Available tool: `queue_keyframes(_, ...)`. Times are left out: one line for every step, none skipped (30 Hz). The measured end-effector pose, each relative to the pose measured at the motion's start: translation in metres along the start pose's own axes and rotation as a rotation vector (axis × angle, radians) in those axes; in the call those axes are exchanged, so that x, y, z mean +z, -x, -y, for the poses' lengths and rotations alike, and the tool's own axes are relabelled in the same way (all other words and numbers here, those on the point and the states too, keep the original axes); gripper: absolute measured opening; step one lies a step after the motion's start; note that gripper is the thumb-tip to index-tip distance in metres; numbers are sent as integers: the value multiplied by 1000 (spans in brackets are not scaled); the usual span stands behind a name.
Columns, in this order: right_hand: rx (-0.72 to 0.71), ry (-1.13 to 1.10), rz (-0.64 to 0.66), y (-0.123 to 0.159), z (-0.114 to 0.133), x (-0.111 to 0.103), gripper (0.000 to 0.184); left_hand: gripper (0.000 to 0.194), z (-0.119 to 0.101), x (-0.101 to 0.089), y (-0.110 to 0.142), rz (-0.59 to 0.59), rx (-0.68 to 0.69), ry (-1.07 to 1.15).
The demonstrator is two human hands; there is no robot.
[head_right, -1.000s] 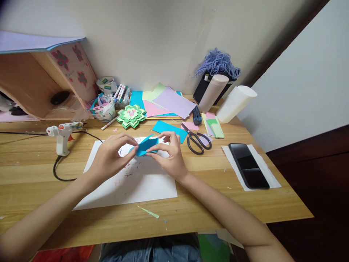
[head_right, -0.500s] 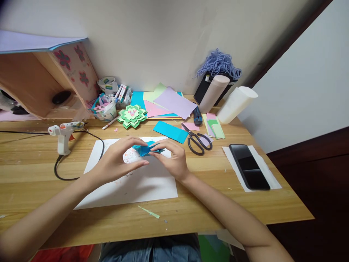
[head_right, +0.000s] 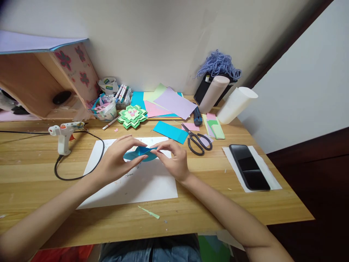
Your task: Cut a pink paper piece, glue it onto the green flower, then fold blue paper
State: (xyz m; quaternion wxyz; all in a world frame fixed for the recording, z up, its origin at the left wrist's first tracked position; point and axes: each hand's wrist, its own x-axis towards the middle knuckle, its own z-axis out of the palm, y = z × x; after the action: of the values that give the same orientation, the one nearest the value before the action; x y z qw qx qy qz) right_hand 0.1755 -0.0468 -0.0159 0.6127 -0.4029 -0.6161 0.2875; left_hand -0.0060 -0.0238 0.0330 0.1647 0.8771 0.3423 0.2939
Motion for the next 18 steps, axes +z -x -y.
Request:
queue_keyframes(-13,17,-2,-1,0,-1,16,18,0,0,0,-1,5,-5)
queue_keyframes(-34,53,2,-2,0,-2,17,18,1,0,0,-3,8,-10)
queue_keyframes(-68,104,14,-3,0,-3,18,18,1,0,0,-6,12,-17)
queue_keyframes(-111,160,37,-4,0,-5,19,19,1,0,0,-10,15,-22)
queue_keyframes(-159,213,64,-5,-1,-7,20,19,2,0,0,-15,16,-27)
queue_keyframes(-203,255,90,-6,-1,-8,19,21,2,1,-1,-21,14,-29)
queue_keyframes(-238,283,105,-7,-3,-10,18,24,3,1,-1,-31,2,-26)
queue_keyframes(-257,300,105,-8,-4,-11,16,29,5,1,-2,-45,-30,-18)
queue_keyframes(-260,313,87,-9,-6,-12,15,35,7,0,-2,-68,-86,-5)
queue_keyframes(-247,325,53,-9,-8,-12,14,41,11,0,-3,-102,-171,15)
queue_keyframes(-224,330,9,-10,-10,-12,12,46,15,-1,-4,-142,-282,49)
queue_keyframes(-193,323,-37,-10,-12,-12,10,50,21,-2,-5,-180,-412,103)
queue_keyframes(-160,303,-80,-10,-14,-12,9,53,27,-3,-6,-202,-548,187)
queue_keyframes(-128,275,-112,-11,-16,-12,7,55,33,-4,-7,-191,-680,308)
queue_keyframes(-99,242,-131,-11,-17,-11,6,57,39,-5,-9,-141,-795,463)
queue_keyframes(-79,208,-136,-10,-18,-10,5,59,44,-5,-9,-56,-880,638)
queue_keyframes(-66,180,-134,-10,-18,-9,5,59,48,-5,-10,26,-925,807)
queue_keyframes(-60,157,-127,-9,-18,-8,5,57,49,-4,-10,88,-934,956)
